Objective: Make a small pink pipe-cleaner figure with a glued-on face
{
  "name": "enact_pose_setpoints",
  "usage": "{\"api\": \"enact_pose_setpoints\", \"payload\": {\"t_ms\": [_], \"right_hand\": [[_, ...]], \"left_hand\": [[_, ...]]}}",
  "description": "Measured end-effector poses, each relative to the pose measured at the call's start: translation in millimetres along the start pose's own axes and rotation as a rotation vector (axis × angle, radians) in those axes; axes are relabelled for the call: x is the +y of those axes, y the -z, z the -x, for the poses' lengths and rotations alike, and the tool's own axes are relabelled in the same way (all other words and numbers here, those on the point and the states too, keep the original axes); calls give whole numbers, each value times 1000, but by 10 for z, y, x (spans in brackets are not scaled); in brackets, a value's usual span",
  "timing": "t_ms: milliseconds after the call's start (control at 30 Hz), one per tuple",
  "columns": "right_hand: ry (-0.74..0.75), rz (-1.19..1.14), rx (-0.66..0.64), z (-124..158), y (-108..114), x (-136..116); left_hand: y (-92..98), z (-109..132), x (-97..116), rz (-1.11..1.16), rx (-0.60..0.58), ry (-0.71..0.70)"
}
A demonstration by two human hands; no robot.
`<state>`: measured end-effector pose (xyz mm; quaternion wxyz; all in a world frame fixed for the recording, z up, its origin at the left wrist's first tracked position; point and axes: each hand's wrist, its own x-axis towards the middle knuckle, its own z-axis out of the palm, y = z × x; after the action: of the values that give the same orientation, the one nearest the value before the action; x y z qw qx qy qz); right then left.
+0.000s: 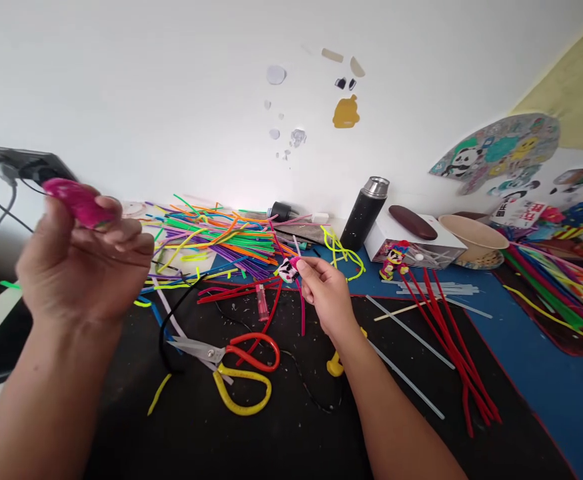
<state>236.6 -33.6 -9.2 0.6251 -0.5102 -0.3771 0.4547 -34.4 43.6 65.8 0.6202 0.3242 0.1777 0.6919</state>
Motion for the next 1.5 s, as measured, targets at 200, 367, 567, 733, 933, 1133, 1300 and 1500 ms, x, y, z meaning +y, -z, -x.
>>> {"api": "enact_pose_setpoints", "payload": {"t_ms": [200,367,567,733,933,1133,1300,1500], "right_hand": [[-11,-18,23,9,-12,-30],[11,-69,47,-30,47,-37],[13,-5,27,-25,46,-30],[-3,-15,10,4,12,-42],[-73,-177,-74,57,-58,-34],[-160,-242,-235,159,-191,-5],[-162,-254,-86,34,-74,35],[-85,-341,-3,-6,12,-59]], "left_hand": [[108,213,-620,-417,-107,409],[29,463,-943,-516,-288,664],[-2,513,-944,-578,-367,726],[16,532,-978,-629,-385,699],[39,585,-1051,-622,-384,705],[11,688,-1112,-551,-421,797],[-76,721,-1051,-453,-346,944],[-80,679,-1020,-403,-232,950]]}}
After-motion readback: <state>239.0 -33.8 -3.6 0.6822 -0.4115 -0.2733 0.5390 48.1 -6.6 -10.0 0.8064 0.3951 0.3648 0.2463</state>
